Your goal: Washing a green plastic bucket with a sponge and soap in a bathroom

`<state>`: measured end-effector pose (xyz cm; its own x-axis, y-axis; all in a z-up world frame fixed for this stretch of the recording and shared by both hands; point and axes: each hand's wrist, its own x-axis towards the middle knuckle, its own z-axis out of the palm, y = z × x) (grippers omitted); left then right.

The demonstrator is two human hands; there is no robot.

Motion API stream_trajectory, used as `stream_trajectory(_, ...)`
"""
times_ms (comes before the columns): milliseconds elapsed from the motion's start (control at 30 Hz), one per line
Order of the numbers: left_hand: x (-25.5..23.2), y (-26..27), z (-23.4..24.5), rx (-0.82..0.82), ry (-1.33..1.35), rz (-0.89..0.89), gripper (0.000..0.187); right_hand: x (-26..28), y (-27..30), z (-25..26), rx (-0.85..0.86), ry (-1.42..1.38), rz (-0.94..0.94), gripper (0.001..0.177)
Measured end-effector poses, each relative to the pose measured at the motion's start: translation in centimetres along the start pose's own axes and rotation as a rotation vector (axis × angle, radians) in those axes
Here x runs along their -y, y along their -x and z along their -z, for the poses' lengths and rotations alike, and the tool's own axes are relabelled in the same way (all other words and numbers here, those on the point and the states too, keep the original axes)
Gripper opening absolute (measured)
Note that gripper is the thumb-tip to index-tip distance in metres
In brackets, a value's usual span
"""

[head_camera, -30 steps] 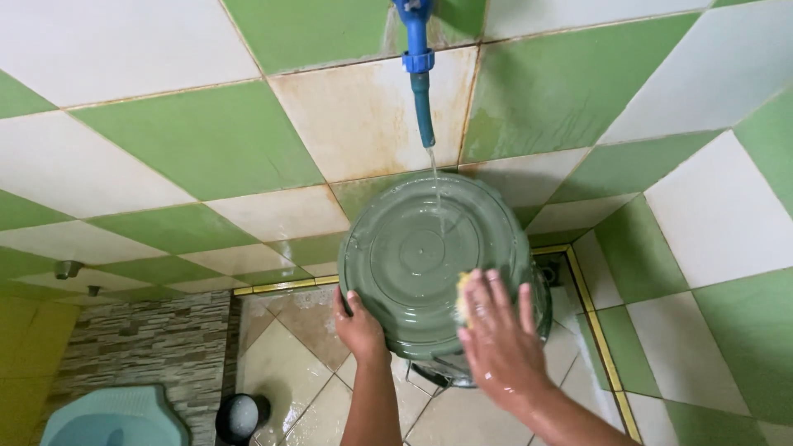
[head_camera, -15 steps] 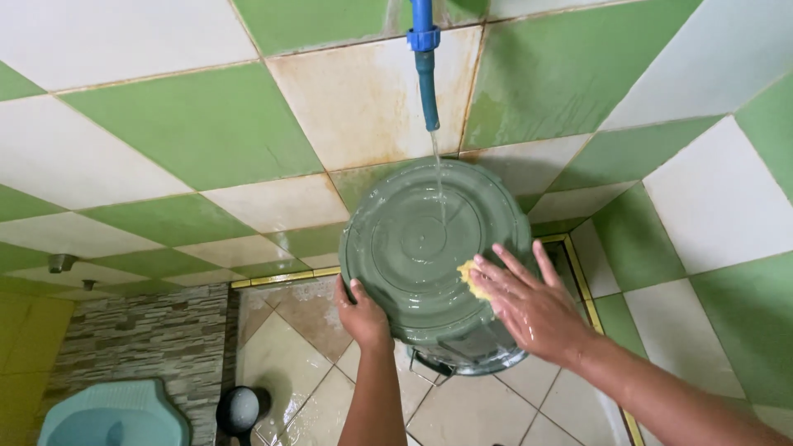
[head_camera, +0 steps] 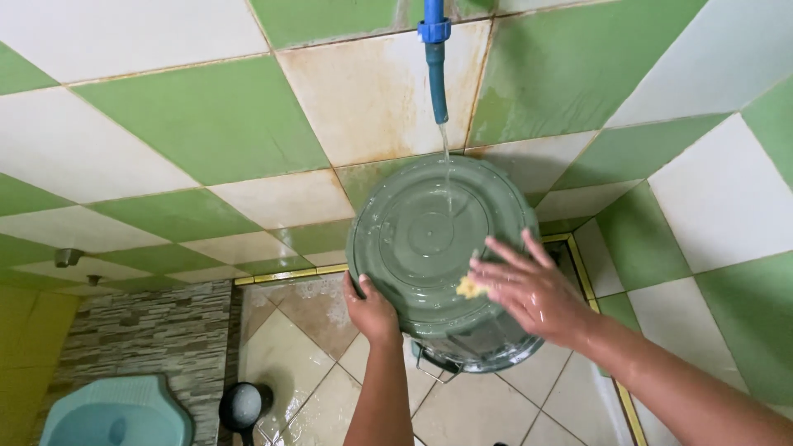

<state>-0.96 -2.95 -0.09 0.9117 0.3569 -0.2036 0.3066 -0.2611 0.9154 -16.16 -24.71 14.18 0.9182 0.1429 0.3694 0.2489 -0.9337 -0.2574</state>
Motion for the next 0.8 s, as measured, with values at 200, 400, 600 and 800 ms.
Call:
stream_trajectory(200, -0.5, -0.1, 0.2, 0.017, 0.001, 0.018, 0.047, 2.1, 0.4, -1.2, 0.069, 0.113, 0.146, 0.042)
stream_trajectory(400, -0.8, 0.1, 0.7, 0.022, 0.027, -0.024, 0.046, -7.4, -6.9, -0.9, 0.244, 0.302, -0.108, 0.026)
stream_trajectory(600, -1.1, 0.1, 0.4, 0.008, 0.023, -0.016, 0.046, 0.7, -5.4, 0.2, 0.504, 0.074, -0.052, 0.067)
stream_trajectory(800, -0.8, 0.3, 0.3, 0.024, 0.063, 0.01, 0.049, -1.9, -6.6, -3.2, -0.065, -0.153, -0.123, 0.023)
